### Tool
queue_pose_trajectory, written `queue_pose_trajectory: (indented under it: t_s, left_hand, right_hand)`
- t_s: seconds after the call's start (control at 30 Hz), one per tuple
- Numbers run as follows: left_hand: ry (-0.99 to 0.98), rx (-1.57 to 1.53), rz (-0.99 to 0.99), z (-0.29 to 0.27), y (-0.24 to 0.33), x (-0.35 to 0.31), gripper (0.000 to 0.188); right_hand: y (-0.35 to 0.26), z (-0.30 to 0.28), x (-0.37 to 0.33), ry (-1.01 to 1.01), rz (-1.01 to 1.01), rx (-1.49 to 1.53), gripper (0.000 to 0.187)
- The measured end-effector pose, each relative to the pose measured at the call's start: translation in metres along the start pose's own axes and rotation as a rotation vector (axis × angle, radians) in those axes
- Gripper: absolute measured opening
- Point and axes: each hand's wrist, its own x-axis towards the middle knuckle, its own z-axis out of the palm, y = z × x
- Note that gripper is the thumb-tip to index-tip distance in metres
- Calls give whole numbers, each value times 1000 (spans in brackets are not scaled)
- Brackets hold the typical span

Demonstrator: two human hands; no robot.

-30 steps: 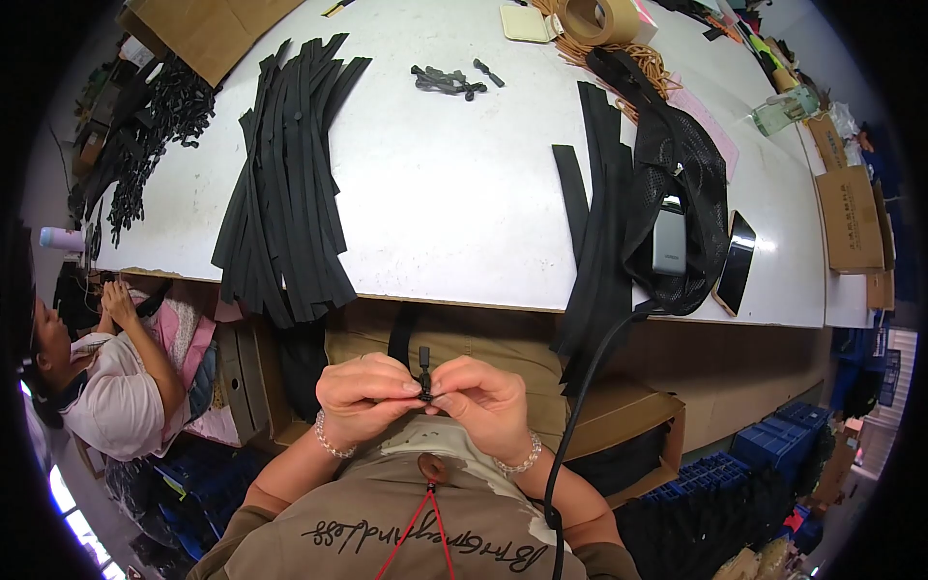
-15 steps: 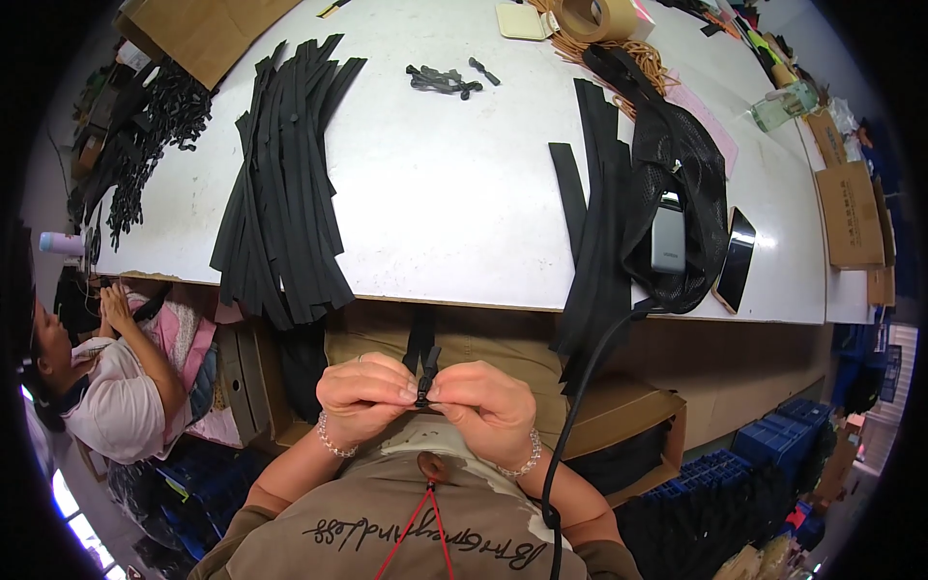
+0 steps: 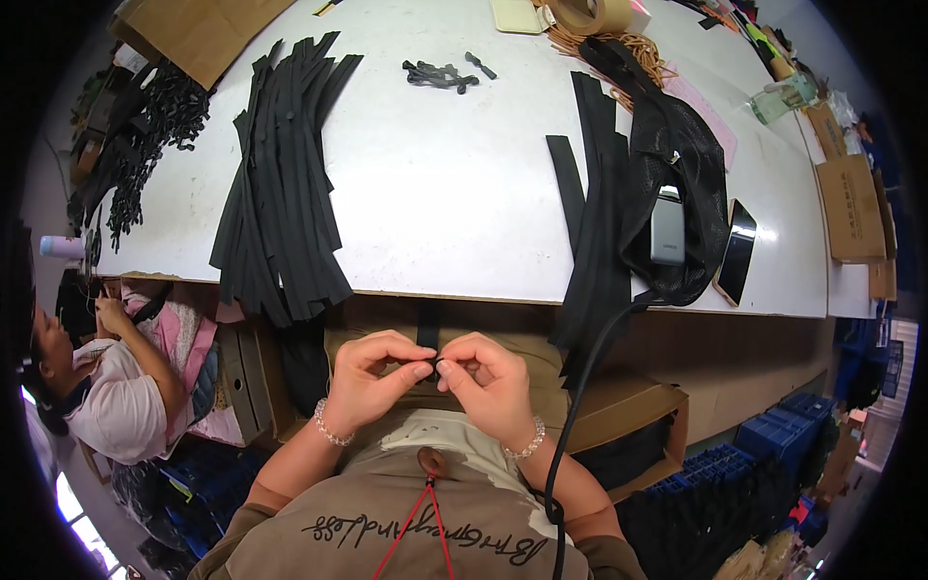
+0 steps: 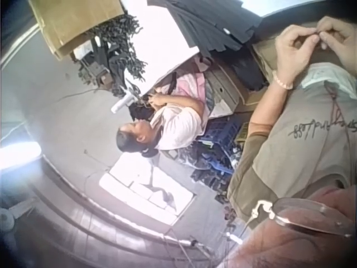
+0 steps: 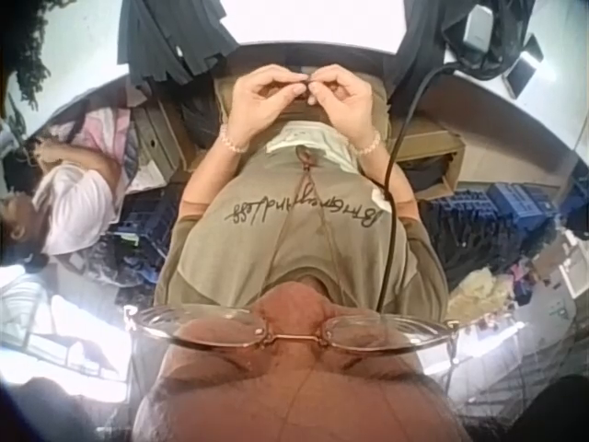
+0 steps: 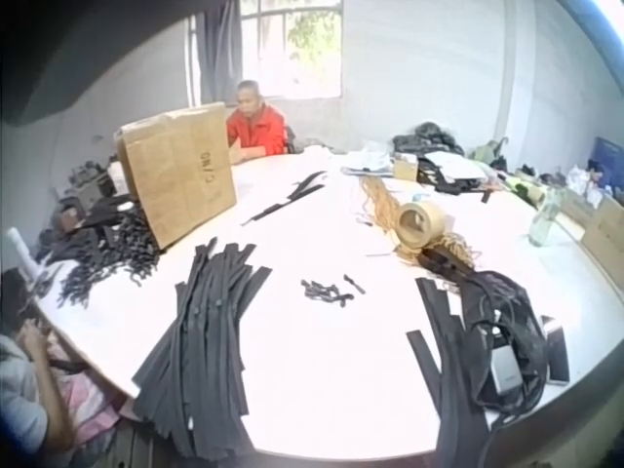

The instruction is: Attaching small plastic buckles to black elastic straps.

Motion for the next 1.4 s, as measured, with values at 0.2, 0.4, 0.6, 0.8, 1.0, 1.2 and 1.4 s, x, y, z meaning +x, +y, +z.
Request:
queue_pose_trajectory:
  t_s: [0.2, 0.4, 0.6, 0.8, 1.0, 1.2, 1.4]
  left_hand:
    - [32, -334, -326, 1, -14, -2, 12]
    - [61, -374, -295, 3, -16, -2, 12]
    - [77, -336, -319, 5, -14, -3, 8]
    - [54, -289, -329, 2, -5, -1, 6]
    - [-9, -194, -383, -2, -12, 5, 12]
    - [116, -425, -396, 1, -41, 21, 22]
    - [194, -540, -532, 2, -55, 25, 16]
  right_hand:
    - [-3, -11, 8, -147, 265, -41, 4]
    - [-3, -4, 5, -64, 277, -22, 5]
    - [-8, -2, 2, -61, 62, -433, 6]
    - [-7, 4, 0, 19, -18, -426, 5]
    - [14, -8, 4, 18, 219, -9, 4]
    - [27, -16, 32, 35, 310, 122, 5]
    - [39, -12, 36, 161, 369, 291, 10]
